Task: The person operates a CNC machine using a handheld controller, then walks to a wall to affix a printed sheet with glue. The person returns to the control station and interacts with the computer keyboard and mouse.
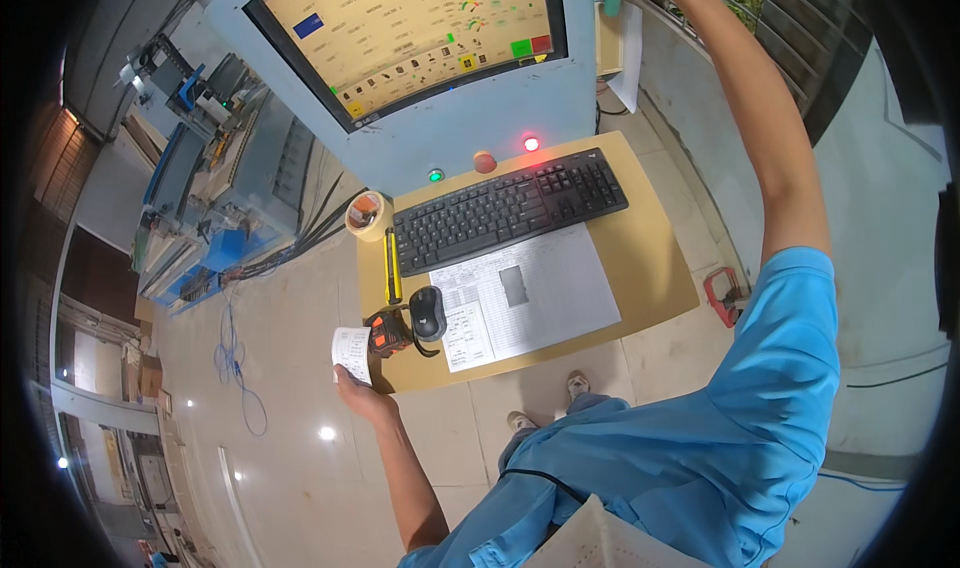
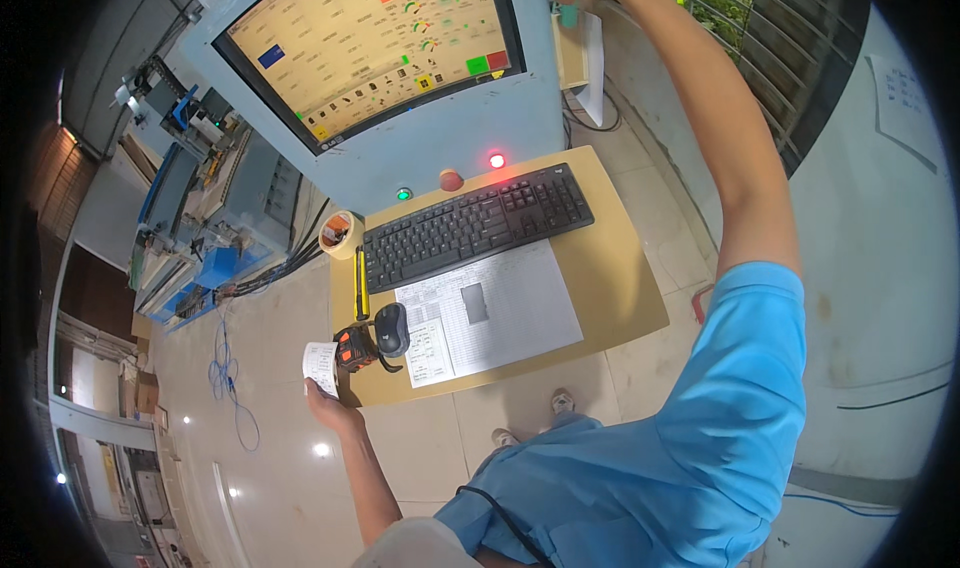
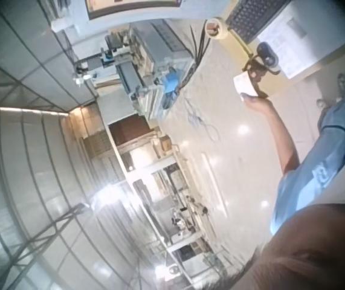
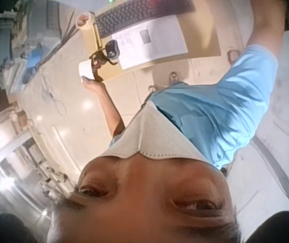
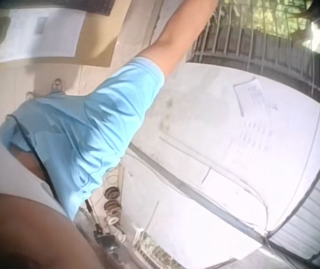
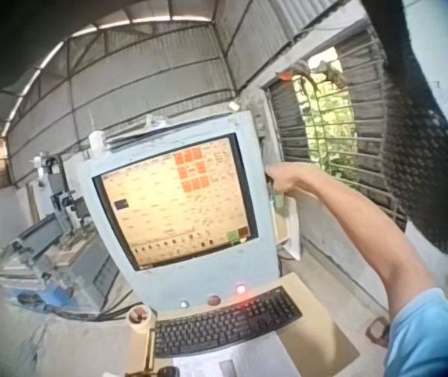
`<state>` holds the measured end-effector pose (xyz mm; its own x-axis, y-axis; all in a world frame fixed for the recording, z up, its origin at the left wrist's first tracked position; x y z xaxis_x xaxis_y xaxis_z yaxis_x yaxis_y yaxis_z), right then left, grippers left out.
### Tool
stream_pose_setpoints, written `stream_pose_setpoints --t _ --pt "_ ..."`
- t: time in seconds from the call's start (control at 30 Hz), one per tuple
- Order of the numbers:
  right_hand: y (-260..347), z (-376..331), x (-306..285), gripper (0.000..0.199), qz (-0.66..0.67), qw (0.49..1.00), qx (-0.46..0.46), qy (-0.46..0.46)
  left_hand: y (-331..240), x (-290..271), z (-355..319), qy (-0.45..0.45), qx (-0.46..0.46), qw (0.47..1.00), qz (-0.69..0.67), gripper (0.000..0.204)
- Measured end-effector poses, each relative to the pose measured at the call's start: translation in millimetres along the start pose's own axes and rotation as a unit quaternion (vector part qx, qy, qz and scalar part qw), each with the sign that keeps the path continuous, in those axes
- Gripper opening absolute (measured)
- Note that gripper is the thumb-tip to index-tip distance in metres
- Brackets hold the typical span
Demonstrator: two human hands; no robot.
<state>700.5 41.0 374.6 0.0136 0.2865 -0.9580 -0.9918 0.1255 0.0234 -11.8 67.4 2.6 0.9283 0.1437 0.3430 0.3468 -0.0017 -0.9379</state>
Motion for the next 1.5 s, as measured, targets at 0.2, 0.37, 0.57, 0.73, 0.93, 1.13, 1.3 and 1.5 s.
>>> stream_pose_setpoints --t 0.2,0.37,0.57,0.73,0.93,1.13,1.3,1.5 --pt "-8.4 14.2 28.4 0.062 0.025 0.996 0.016 0.087 4.5 -6.6 6.0 -0.023 0.026 0.999 0.029 0.043" --pt "-8.2 -14.4 20.6 0.042 -0.012 0.982 -0.01 -0.189 3.1 2.5 3.6 0.004 0.016 1.0 0.019 0.045" --pt "60.0 -163.8 61.1 0.022 0.228 0.877 0.028 -0.422 5.1 3.9 8.9 0.003 -0.078 0.997 -0.029 0.044" --pt "117.7 -302.4 179.5 0.025 0.291 0.845 0.243 -0.378 16.0 -5.7 16.6 0.002 -0.119 0.99 -0.076 0.044" --pt "160.4 -373.1 252.7 0.05 0.13 0.907 0.341 -0.21 20.9 -9.5 24.1 0.024 -0.091 0.994 -0.051 0.035" --pt "152.4 -366.5 272.7 0.043 0.069 0.94 0.289 -0.168 20.1 -8.2 21.8 -0.005 -0.081 0.995 -0.062 0.036" --pt "146.2 -365.7 273.4 0.039 0.044 0.959 0.236 -0.151 22.9 0.9 22.7 0.022 -0.07 0.994 -0.075 0.034" --pt "154.7 -368.6 274.1 0.04 0.01 0.949 0.26 -0.177 29.1 5.5 19.0 0.011 -0.022 0.996 -0.09 0.034"
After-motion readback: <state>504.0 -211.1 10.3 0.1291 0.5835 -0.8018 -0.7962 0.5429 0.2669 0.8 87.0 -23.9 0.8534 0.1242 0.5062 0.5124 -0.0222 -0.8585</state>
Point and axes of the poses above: each hand's wrist, its own z-axis towards the middle knuckle, its own x-axis out of the palm, y = z × x, the point moved 7 cm from there along z, towards the middle knuckle, and after that the axes turned 7 degrees about -x, right-handed, at the moved point
